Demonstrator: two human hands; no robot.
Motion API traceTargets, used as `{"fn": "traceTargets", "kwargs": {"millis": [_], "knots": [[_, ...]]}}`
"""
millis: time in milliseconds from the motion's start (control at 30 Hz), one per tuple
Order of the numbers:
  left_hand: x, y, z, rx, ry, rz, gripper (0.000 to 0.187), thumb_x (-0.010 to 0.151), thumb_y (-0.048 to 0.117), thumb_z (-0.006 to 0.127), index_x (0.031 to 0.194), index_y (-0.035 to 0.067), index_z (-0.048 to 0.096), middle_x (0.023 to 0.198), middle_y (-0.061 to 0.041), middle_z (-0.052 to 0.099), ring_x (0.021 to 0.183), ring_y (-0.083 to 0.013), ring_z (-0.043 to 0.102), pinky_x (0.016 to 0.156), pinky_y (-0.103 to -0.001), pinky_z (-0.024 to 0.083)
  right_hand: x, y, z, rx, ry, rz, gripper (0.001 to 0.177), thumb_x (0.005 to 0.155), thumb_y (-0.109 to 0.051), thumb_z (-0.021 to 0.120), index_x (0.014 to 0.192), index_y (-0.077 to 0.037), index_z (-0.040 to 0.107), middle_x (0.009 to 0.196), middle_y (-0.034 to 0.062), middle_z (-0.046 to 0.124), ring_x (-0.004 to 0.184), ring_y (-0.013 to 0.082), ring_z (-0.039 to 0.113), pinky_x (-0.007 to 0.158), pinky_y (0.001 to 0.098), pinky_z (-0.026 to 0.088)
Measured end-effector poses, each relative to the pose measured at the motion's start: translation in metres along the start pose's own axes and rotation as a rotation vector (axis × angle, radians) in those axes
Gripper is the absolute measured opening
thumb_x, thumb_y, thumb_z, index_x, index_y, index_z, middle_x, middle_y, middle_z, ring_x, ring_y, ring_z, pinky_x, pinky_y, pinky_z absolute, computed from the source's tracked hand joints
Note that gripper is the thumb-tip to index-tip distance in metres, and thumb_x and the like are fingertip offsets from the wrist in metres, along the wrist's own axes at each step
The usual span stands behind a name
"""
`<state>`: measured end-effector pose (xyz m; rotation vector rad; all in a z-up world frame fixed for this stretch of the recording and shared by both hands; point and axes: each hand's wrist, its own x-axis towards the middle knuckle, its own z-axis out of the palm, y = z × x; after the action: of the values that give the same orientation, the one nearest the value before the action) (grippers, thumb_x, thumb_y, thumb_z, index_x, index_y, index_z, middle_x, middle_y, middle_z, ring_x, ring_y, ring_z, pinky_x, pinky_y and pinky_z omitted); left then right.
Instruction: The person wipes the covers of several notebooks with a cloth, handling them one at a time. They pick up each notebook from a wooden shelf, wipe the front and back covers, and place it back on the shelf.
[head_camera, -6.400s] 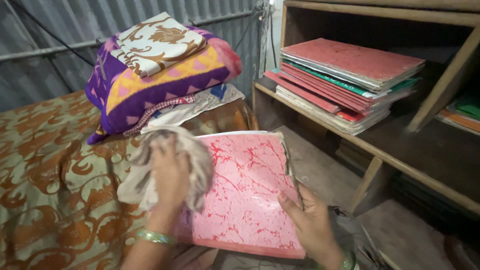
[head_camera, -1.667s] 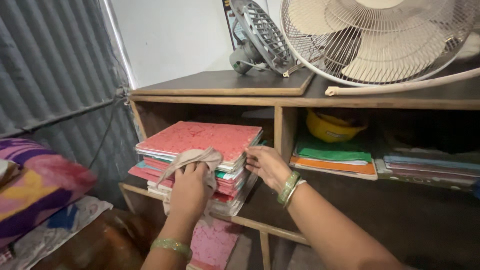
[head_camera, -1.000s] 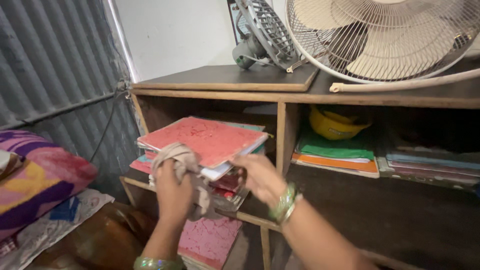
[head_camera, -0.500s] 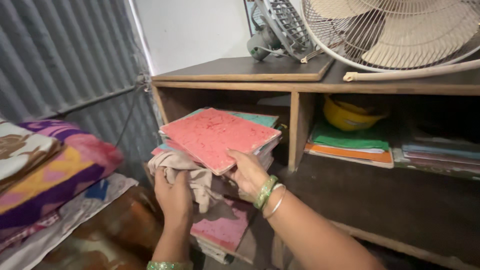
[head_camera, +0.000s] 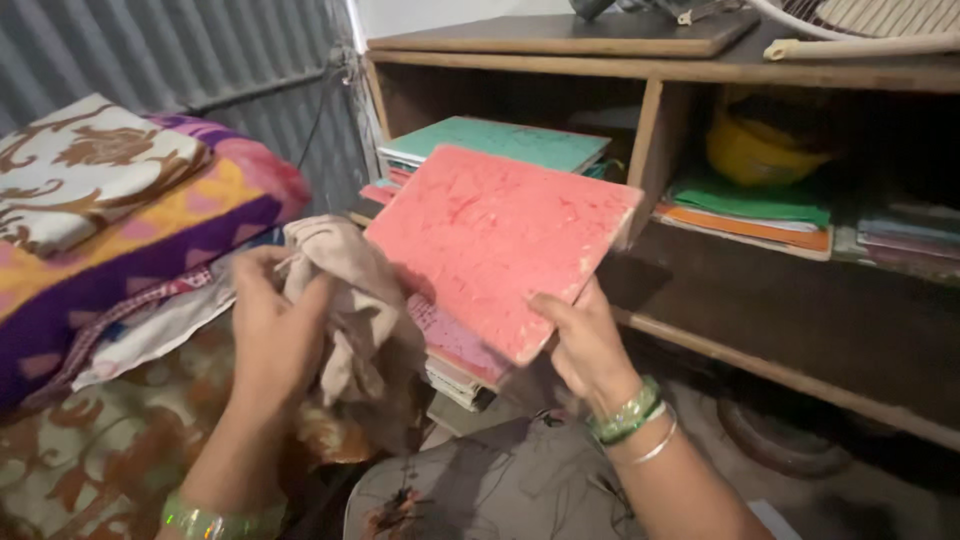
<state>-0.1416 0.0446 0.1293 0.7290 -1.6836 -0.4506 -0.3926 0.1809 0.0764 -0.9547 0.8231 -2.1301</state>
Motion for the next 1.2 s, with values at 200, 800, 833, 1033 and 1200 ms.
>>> {"fn": "traceTargets", "kwargs": {"millis": [200, 800, 833, 1033, 1200], "knots": [[-0.051, 0.065, -0.045, -0.051, -0.106, 0.105, 0.043, 0.086, 0.023, 0.069, 0.125, 0.006, 0.065, 0.115, -0.013, 0.073, 0.106, -0.0278, 0.073, 0.094, -0.039, 0.056, -0.056, 0.050, 0.033, 0.019, -0.239, 0.130, 0.056, 0.085, 0.008, 0.066, 0.140, 0.003, 0.053, 0.122, 0.0111, 0.068, 0.109, 0.0235, 0.066, 0.093, 0.0387, 0.056], [-0.063, -0.141, -0.179, 0.287, 0.265, -0.139, 0.043, 0.099, 0.027, 0.061, 0.134, 0.001, 0.062, 0.128, -0.022, 0.066, 0.118, -0.0343, 0.063, 0.100, -0.040, 0.046, -0.124, 0.092, 0.089, -0.202, -0.735, 0.472, 0.051, 0.084, -0.006, 0.073, 0.132, 0.004, 0.059, 0.116, 0.0108, 0.075, 0.107, 0.0171, 0.069, 0.094, 0.0364, 0.055], [-0.067, -0.142, -0.176, 0.226, 0.258, -0.143, 0.043, 0.097, 0.025, 0.059, 0.133, 0.002, 0.062, 0.128, -0.021, 0.066, 0.117, -0.0333, 0.064, 0.099, -0.039, 0.048, -0.124, 0.092, 0.091, -0.213, -0.758, 0.439, 0.049, 0.086, -0.006, 0.073, 0.132, 0.005, 0.060, 0.116, 0.0108, 0.075, 0.107, 0.0166, 0.068, 0.095, 0.0359, 0.055], [-0.067, -0.069, -0.093, 0.124, 0.057, 0.027, 0.043, 0.094, 0.024, 0.063, 0.132, 0.005, 0.062, 0.123, -0.017, 0.068, 0.114, -0.0342, 0.065, 0.101, -0.043, 0.049, -0.108, 0.105, 0.081, -0.134, -0.575, 0.349, 0.053, 0.083, -0.002, 0.073, 0.133, 0.000, 0.057, 0.118, 0.0111, 0.070, 0.105, 0.0192, 0.068, 0.092, 0.0394, 0.056], [-0.125, 0.025, -0.024, 0.216, -0.287, 0.300, 0.051, 0.083, 0.036, 0.070, 0.129, 0.014, 0.065, 0.134, -0.016, 0.062, 0.125, -0.0404, 0.057, 0.102, -0.053, 0.043, -0.082, 0.104, 0.034, -0.005, -0.475, 0.265, 0.063, 0.082, 0.000, 0.072, 0.140, 0.002, 0.049, 0.130, 0.0107, 0.064, 0.114, 0.0220, 0.066, 0.094, 0.0395, 0.055]]}}
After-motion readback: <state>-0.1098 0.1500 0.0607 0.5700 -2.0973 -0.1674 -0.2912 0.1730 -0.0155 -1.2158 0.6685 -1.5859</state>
